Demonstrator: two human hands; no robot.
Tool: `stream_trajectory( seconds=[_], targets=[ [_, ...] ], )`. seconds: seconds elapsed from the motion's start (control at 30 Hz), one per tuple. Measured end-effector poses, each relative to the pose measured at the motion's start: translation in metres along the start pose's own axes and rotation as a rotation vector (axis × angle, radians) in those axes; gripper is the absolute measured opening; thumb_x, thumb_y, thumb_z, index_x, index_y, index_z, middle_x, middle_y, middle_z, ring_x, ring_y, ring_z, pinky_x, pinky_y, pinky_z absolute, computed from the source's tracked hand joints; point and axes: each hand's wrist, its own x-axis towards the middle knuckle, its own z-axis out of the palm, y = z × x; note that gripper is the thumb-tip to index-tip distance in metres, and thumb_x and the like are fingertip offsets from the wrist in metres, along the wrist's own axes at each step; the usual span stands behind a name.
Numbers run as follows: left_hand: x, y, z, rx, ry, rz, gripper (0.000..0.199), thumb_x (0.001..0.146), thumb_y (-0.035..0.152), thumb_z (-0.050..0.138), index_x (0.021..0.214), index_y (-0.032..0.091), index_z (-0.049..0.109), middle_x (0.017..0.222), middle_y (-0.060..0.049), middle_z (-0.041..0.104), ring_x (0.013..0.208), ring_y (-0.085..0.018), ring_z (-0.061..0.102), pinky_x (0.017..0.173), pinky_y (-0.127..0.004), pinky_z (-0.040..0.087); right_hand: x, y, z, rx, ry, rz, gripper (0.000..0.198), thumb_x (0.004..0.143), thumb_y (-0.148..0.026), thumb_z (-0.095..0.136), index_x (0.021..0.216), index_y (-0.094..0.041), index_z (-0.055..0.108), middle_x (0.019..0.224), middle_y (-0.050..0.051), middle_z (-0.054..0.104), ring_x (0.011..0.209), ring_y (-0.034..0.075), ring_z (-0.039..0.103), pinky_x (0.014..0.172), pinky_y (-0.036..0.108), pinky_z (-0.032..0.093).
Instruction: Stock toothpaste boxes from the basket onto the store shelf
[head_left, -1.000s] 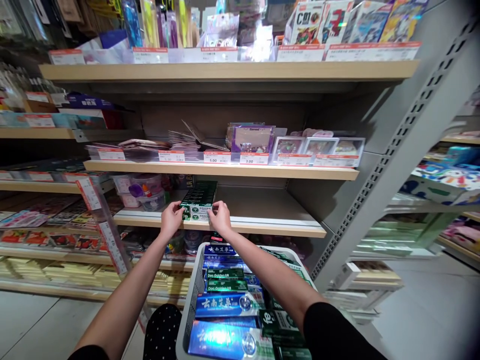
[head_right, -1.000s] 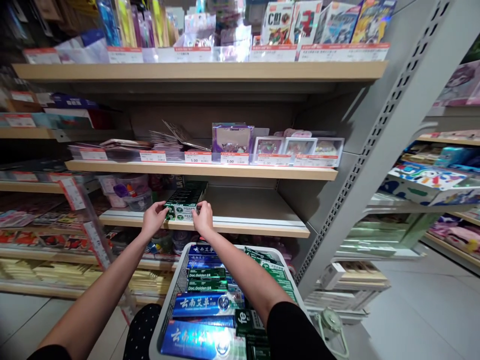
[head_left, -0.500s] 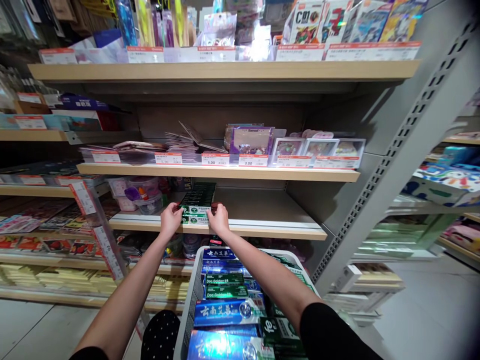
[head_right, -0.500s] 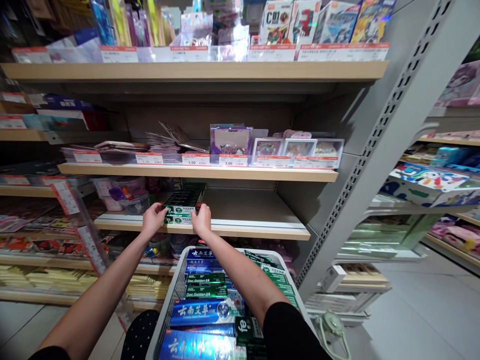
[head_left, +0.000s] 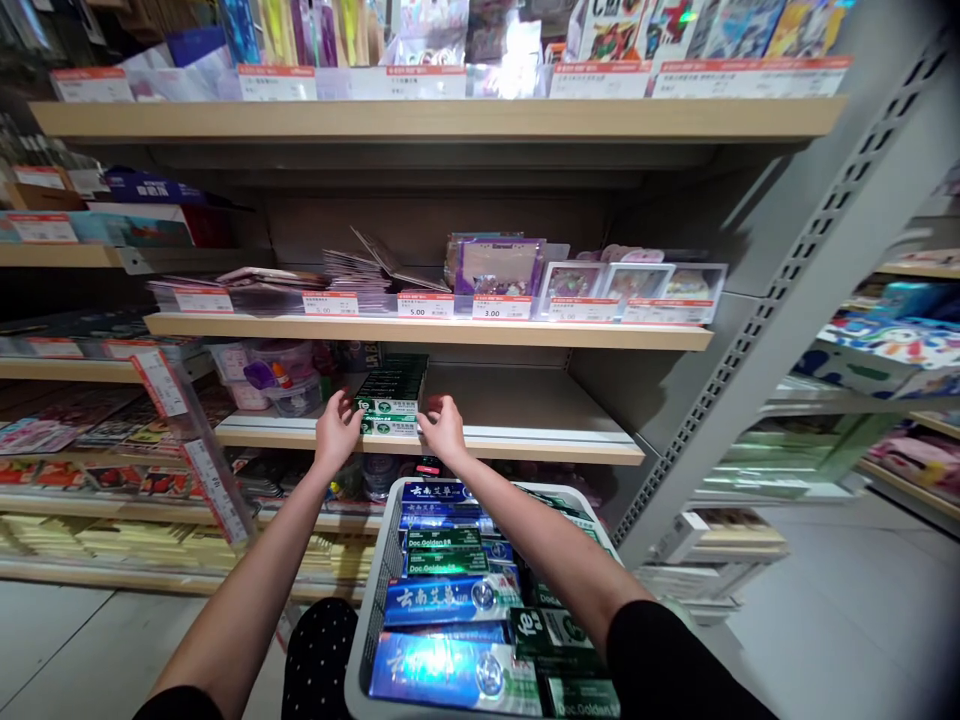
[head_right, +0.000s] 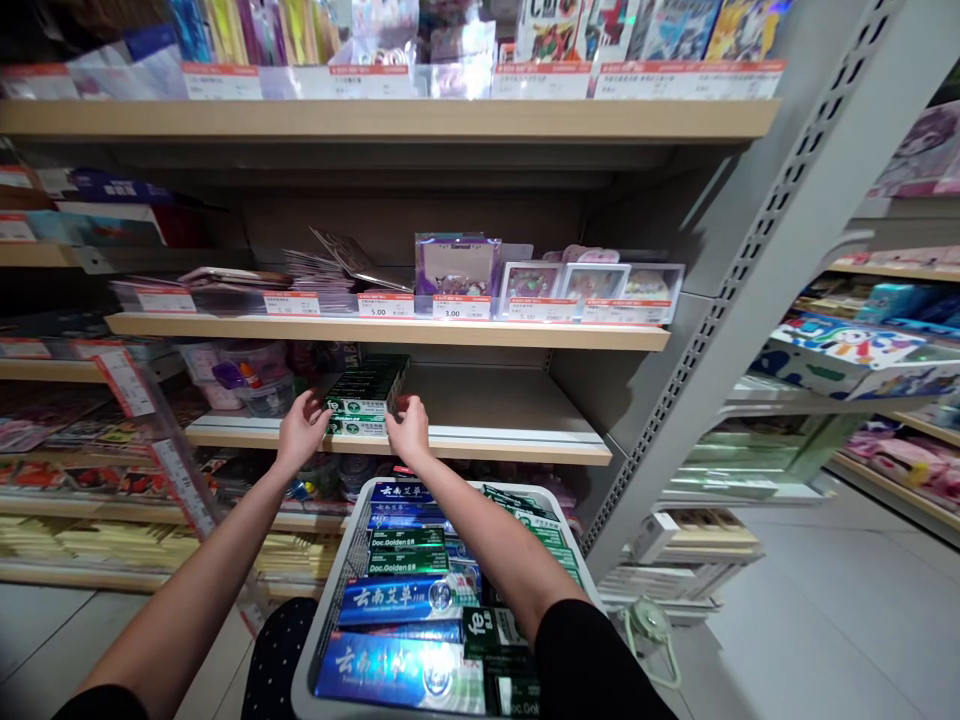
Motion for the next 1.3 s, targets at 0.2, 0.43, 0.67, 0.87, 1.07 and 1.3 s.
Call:
stream_trajectory(
  seconds=[0.2,0.43,0.67,0.87,1.07,1.3],
  targets=[
    [-0.049,0.002,-0.011,0.008,0.092,0.106,0.046,0.082,0.031,0.063,0.126,0.02,0.054,0.123,-0.013,0.063,0.113,-0.025,0.062,0.099,-0.041,0.049,-0.041,0.016,-0.042,0.19,-0.001,-0.093,0.026,0.081,-0.027,0.062,0.104,-0.021,0.051,0.109,0.007,0.059,0.103,0.018,0.062,0.093,0.034,0.053],
    [-0.139,0.0,0.003,0.014,-0.1,-0.002,0.034,0.083,0.036,0.06,0.113,0.02,0.063,0.113,-0.01,0.067,0.098,-0.023,0.067,0.091,-0.039,0.053,-0.091,0.032,-0.093,0.008,-0.302,-0.038,0.019,0.084,-0.03,0.06,0.1,-0.02,0.057,0.106,0.006,0.062,0.089,0.016,0.064,0.081,0.032,0.054],
    [-0.209,-0.008,0.023,0.033,-0.366,-0.077,0.035,0.087,0.037,0.055,0.117,0.02,0.061,0.118,-0.01,0.066,0.104,-0.024,0.065,0.092,-0.039,0.052,-0.118,0.058,-0.127,-0.188,-0.764,0.05,0.033,0.076,-0.028,0.068,0.108,-0.022,0.061,0.108,0.006,0.062,0.092,0.019,0.06,0.079,0.031,0.049],
    [-0.21,0.002,0.021,0.29,-0.53,0.041,0.037,0.093,0.038,0.042,0.121,0.021,0.062,0.12,-0.01,0.066,0.113,-0.025,0.06,0.098,-0.04,0.047,-0.125,0.072,-0.13,-0.11,-0.878,0.259,0.035,0.08,-0.028,0.062,0.114,-0.021,0.059,0.092,0.003,0.06,0.073,0.014,0.055,0.065,0.025,0.044],
    [-0.209,0.003,0.024,0.368,-0.589,-0.007,0.05,0.094,0.041,0.038,0.137,0.018,0.051,0.136,-0.012,0.057,0.126,-0.026,0.052,0.106,-0.041,0.04,-0.131,0.07,-0.127,-0.011,-0.723,0.287,0.033,0.083,-0.04,0.061,0.109,-0.019,0.058,0.091,0.003,0.058,0.072,0.013,0.051,0.063,0.024,0.041],
    [-0.205,-0.003,0.019,0.235,-0.487,-0.143,0.042,0.092,0.042,0.041,0.12,0.02,0.062,0.106,-0.009,0.071,0.096,-0.027,0.067,0.085,-0.039,0.05,-0.134,0.084,-0.122,-0.012,-0.637,0.311,0.035,0.086,-0.046,0.056,0.108,-0.019,0.056,0.077,-0.002,0.053,0.063,0.011,0.045,0.055,0.022,0.036]
  ],
)
